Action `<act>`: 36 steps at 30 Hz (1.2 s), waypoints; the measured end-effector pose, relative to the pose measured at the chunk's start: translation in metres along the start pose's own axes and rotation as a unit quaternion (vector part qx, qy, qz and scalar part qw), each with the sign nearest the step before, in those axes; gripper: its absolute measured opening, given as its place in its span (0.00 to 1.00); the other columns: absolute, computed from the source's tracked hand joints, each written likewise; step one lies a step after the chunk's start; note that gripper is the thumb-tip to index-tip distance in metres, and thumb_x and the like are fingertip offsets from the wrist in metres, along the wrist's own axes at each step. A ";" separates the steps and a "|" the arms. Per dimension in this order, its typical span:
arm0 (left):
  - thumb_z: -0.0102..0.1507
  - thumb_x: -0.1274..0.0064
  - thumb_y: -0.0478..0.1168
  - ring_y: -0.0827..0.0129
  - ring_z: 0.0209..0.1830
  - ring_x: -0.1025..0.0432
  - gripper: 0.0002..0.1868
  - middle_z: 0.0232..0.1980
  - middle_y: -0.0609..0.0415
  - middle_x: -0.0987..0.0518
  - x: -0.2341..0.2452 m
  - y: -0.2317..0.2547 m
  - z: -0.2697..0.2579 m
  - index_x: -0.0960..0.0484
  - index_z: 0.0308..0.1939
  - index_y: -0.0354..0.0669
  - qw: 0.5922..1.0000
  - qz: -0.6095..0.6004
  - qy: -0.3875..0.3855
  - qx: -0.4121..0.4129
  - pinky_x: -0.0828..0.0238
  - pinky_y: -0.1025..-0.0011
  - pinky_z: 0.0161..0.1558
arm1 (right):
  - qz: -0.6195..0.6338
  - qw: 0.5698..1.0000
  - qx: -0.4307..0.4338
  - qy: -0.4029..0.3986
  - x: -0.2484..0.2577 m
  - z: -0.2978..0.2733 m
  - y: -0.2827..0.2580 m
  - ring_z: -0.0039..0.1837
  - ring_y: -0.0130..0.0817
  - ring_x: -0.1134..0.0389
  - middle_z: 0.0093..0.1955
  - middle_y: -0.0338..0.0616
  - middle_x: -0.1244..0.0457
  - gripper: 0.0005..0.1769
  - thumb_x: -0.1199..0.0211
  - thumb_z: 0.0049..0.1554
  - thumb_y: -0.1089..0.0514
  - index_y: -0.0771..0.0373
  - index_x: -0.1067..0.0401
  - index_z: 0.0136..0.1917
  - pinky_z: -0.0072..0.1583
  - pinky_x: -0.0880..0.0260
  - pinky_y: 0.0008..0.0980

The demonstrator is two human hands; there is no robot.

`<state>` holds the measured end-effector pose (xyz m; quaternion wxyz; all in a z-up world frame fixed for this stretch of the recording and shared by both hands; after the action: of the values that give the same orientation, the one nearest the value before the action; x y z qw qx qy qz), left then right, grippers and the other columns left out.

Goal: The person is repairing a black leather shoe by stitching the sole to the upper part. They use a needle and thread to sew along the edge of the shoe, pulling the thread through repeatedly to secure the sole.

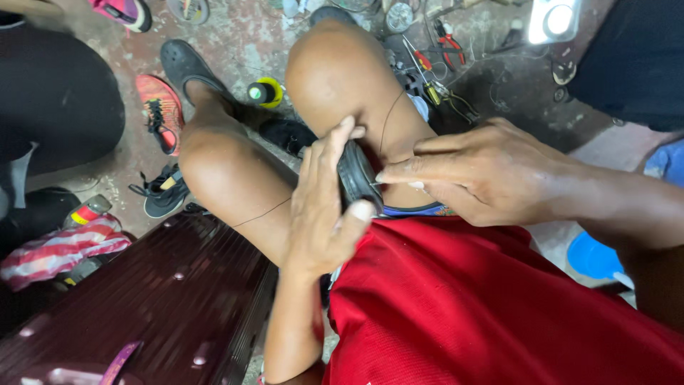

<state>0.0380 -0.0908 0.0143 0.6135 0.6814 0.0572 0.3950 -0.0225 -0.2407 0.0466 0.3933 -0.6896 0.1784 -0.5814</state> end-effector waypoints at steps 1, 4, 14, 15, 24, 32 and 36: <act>0.71 0.53 0.57 0.50 0.71 0.32 0.39 0.71 0.42 0.29 0.002 -0.003 0.000 0.44 0.78 0.38 1.000 -0.008 -0.023 -0.002 0.39 0.59 0.74 | 0.007 1.000 -0.014 -0.015 -0.002 -0.001 0.004 0.37 0.43 0.29 0.45 0.43 0.31 0.27 0.41 0.51 0.64 0.52 0.25 0.65 0.38 0.28 0.39; 0.73 0.54 0.61 0.49 0.73 0.32 0.39 0.73 0.42 0.29 0.001 -0.006 0.000 0.42 0.78 0.38 0.998 0.006 -0.057 -0.014 0.39 0.59 0.75 | 0.012 1.000 -0.010 -0.015 0.001 -0.003 0.009 0.32 0.42 0.31 0.43 0.43 0.31 0.26 0.37 0.49 0.63 0.52 0.22 0.61 0.35 0.29 0.38; 0.67 0.48 0.62 0.50 0.69 0.30 0.42 0.71 0.44 0.27 -0.012 0.003 0.011 0.35 0.77 0.41 0.996 0.070 -0.046 -0.023 0.36 0.57 0.70 | -0.094 0.993 0.061 0.043 0.018 -0.009 -0.011 0.30 0.39 0.33 0.46 0.40 0.30 0.23 0.35 0.46 0.68 0.54 0.21 0.55 0.31 0.33 0.34; 0.67 0.47 0.62 0.51 0.68 0.30 0.41 0.70 0.45 0.26 -0.012 0.004 0.012 0.35 0.77 0.43 0.996 0.078 -0.040 -0.020 0.36 0.59 0.69 | -0.120 0.992 0.036 -0.001 0.013 -0.008 -0.009 0.29 0.38 0.33 0.43 0.40 0.32 0.21 0.34 0.46 0.67 0.55 0.22 0.54 0.30 0.34 0.35; 0.62 0.38 0.61 0.56 0.65 0.31 0.39 0.65 0.50 0.25 -0.019 0.010 0.013 0.28 0.72 0.46 0.992 0.123 0.004 -0.041 0.36 0.59 0.65 | -0.169 0.974 -0.073 -0.128 0.006 -0.032 0.019 0.29 0.35 0.32 0.38 0.38 0.37 0.38 0.34 0.40 0.66 0.52 0.26 0.66 0.27 0.35 0.38; 0.62 0.40 0.63 0.61 0.60 0.28 0.40 0.64 0.53 0.22 -0.031 0.003 0.016 0.28 0.71 0.44 0.987 0.154 0.023 -0.035 0.38 0.63 0.57 | -0.211 0.972 -0.061 -0.087 -0.003 -0.029 0.019 0.32 0.31 0.29 0.40 0.36 0.37 0.32 0.35 0.41 0.62 0.52 0.25 0.61 0.26 0.34 0.37; 0.64 0.42 0.63 0.63 0.60 0.27 0.40 0.65 0.54 0.21 -0.031 0.001 0.021 0.28 0.72 0.44 0.983 0.174 0.044 -0.043 0.39 0.64 0.56 | -0.257 0.959 -0.033 -0.115 -0.006 -0.027 0.021 0.33 0.30 0.31 0.37 0.36 0.39 0.29 0.36 0.46 0.58 0.53 0.25 0.63 0.29 0.34 0.35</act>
<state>0.0291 -0.1249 0.0015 0.5610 0.6359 -0.0526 0.5274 -0.0452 -0.2591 0.0277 0.2256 -0.7868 -0.0319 -0.5737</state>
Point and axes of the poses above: each hand's wrist, its own z-axis towards the middle knuckle, its own x-axis out of the back of the hand, y = z × x, the point moved 8 cm from there along z, towards the middle knuckle
